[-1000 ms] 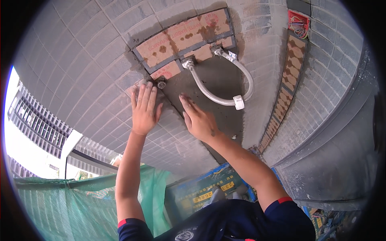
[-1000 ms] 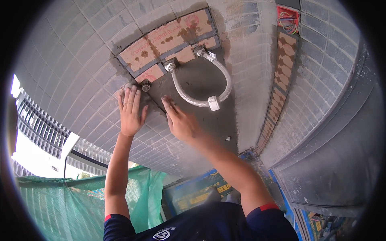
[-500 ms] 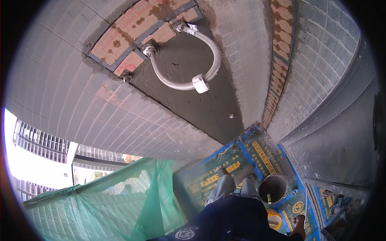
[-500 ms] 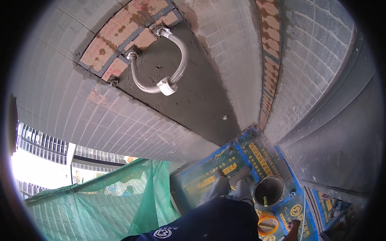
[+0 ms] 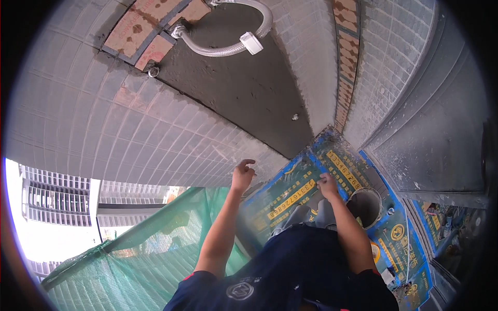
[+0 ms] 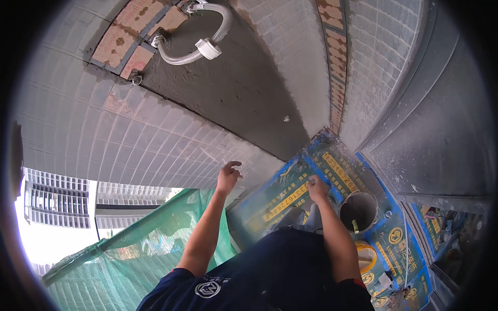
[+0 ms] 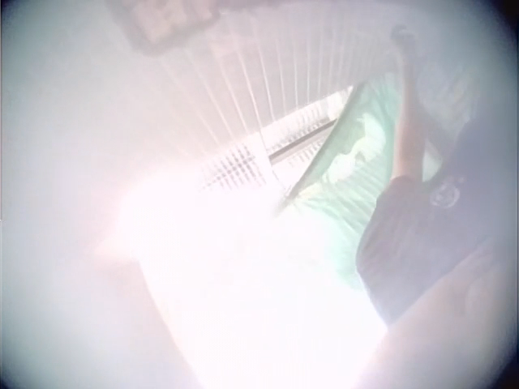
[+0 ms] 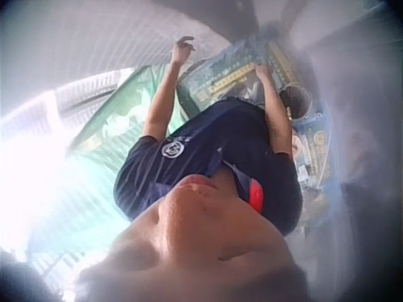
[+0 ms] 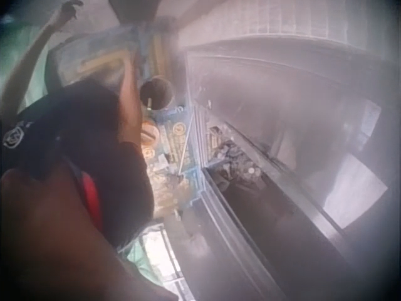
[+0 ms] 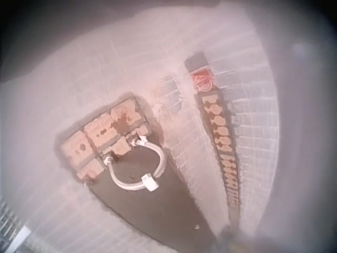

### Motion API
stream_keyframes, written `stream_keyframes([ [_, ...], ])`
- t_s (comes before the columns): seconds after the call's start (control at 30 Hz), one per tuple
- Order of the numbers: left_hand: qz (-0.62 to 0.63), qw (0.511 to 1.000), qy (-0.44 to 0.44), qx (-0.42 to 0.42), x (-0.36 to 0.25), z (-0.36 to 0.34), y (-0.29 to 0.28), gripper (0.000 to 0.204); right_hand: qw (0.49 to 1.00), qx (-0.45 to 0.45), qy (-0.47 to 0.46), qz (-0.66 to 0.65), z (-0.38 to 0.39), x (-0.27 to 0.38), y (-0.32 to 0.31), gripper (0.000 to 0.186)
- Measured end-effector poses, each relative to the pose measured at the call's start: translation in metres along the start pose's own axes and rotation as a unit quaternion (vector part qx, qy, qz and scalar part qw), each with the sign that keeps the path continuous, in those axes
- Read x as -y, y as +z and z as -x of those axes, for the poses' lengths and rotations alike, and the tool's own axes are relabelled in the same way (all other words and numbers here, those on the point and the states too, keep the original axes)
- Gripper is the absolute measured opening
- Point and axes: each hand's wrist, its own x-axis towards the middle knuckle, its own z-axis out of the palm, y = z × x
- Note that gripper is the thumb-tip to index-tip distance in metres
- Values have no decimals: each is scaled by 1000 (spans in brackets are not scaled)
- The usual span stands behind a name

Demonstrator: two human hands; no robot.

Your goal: The worker is measuring, cutting, and fitting small tile pieces around plumbing fixtures on a wall.

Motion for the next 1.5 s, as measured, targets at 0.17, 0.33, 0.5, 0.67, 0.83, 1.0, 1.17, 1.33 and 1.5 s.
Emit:
stream_keyframes([
  [0.17, -109, 934, 341, -19, -25, 41, 9, 65, 931, 279, 34, -232, 81, 168, 106, 28],
  [0.33, 78, 959, 229, 144, 14, 102, 93, 41, 801, 290, 276, -445, 156, 124, 140, 25],
  [0.5, 112, 941, 116, 296, 69, 106, 123, 59, 706, 339, 291, -550, 210, 84, 122, 47],
  [0.67, -114, 931, 164, 304, 179, 83, 145, 30, 823, 285, 185, -454, 236, 21, 112, 43],
  [0.83, -413, 756, 195, 468, 294, 109, 104, 28, 955, -96, 262, -99, 267, -79, 95, 31],
  [1.0, -274, 851, -194, 404, 307, 140, 87, 37, 879, -218, 397, -149, 307, -182, 69, 25],
  [1.17, -430, 822, -100, 360, 273, 156, 141, 45, 826, -374, 411, -97, 322, -319, 71, 24],
  [1.33, -334, 788, 139, 498, 264, 184, 221, 62, 865, -244, 436, -39, 352, -411, 84, 25],
  [1.5, -420, 728, 24, 542, 273, 209, 299, 64, 881, -209, 425, -16, 375, -470, 86, 27],
])
